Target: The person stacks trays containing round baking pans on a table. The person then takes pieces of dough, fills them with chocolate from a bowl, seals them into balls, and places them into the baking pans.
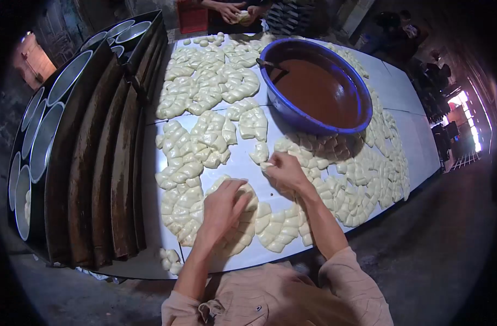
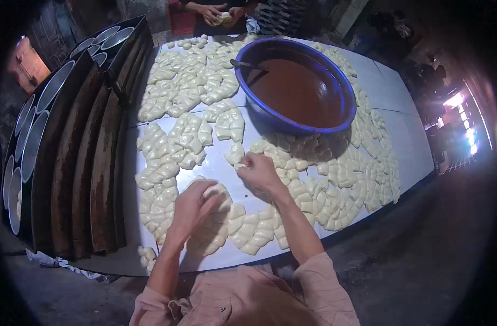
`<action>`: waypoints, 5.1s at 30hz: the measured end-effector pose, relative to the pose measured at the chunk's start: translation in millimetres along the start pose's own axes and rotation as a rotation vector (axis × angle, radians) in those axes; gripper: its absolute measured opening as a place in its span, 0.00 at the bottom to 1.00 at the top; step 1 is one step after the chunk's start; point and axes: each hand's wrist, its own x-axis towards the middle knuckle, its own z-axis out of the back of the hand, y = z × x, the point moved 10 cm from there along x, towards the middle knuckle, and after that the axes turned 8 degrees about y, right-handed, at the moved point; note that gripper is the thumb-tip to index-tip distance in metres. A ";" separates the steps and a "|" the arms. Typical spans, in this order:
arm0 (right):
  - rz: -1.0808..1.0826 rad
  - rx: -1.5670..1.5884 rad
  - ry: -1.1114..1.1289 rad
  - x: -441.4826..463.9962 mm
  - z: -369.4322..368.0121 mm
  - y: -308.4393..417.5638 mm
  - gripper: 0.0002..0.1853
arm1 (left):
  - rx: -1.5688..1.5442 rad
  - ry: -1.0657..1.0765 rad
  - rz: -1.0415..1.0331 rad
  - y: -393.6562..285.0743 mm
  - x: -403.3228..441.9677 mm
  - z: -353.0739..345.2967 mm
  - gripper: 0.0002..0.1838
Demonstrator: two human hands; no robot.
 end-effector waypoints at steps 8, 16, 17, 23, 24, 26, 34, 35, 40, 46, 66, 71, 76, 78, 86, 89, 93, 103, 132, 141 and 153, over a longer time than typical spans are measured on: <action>0.010 0.981 -0.081 -18.5 31.1 -0.1 0.18 | 0.152 -0.042 -0.134 -3.4 99.5 -56.0 0.22; 0.030 0.449 -0.031 -29.0 44.4 -0.8 0.17 | 0.124 -0.043 -0.312 -21.7 94.9 -85.2 0.26; 0.013 0.430 0.006 -30.0 44.3 3.1 0.19 | 0.034 0.038 -0.216 -14.0 102.3 -93.6 0.26; 0.048 0.052 -0.033 -37.1 65.6 9.4 0.19 | -0.249 0.115 0.005 4.1 104.2 -89.9 0.20; -0.009 0.047 0.031 -37.9 60.8 10.7 0.18 | -0.253 0.101 0.000 5.8 103.4 -89.9 0.20; -0.134 0.278 0.076 -42.8 52.1 -1.1 0.15 | -0.259 0.070 -0.015 10.0 102.8 -91.3 0.21; 0.026 0.419 -0.030 -36.4 55.9 13.2 0.13 | -0.023 0.144 -0.163 -20.9 104.5 -95.7 0.20; 0.031 0.479 -0.003 -37.8 56.6 13.3 0.13 | 0.048 0.116 -0.217 -29.2 102.8 -90.5 0.17; 0.306 1.070 0.109 -76.5 87.4 65.4 0.12 | 0.227 0.040 -0.164 10.3 105.3 -105.6 0.15; 0.293 1.126 -0.014 -80.9 108.1 66.9 0.19 | -0.079 0.124 -0.179 -54.4 95.0 -64.3 0.35; 0.404 1.391 -0.200 -87.2 112.0 89.1 0.14 | -0.662 -0.343 -0.695 -170.8 98.6 -35.7 0.29; 0.422 1.356 -0.168 -77.2 137.5 83.0 0.10 | -0.980 -0.101 -0.528 -161.7 122.5 -83.7 0.41; 0.339 0.834 -0.308 -21.9 211.5 45.0 0.09 | -1.111 0.205 -0.126 -123.2 122.5 -134.3 0.42; 0.232 0.499 -0.220 15.4 231.3 27.9 0.09 | -0.880 0.360 0.002 -102.0 114.1 -138.9 0.37; -0.088 -0.512 0.269 80.9 184.0 -18.1 0.17 | -0.550 0.525 0.141 -58.5 81.1 -127.6 0.31; 0.006 -0.455 0.271 82.4 182.1 -6.7 0.15 | -0.497 0.558 0.160 -53.7 75.1 -126.0 0.30; 0.029 0.033 0.137 68.7 200.1 2.8 0.14 | -0.594 0.534 0.131 -50.2 84.9 -131.8 0.29; 0.269 1.152 -0.150 -18.9 193.7 18.7 0.08 | -1.343 0.352 0.061 -123.2 149.5 -138.7 0.24; 0.339 0.641 -0.383 -75.9 89.0 65.2 0.06 | -1.086 0.012 -0.002 -76.3 92.7 -47.0 0.23; 0.621 0.560 -0.260 -96.4 83.3 92.4 0.15 | -1.010 0.078 0.024 -83.0 72.3 -20.0 0.18; 0.728 0.417 -0.487 -100.1 61.6 113.3 0.11 | -0.847 0.036 -0.123 -75.3 24.0 -10.1 0.14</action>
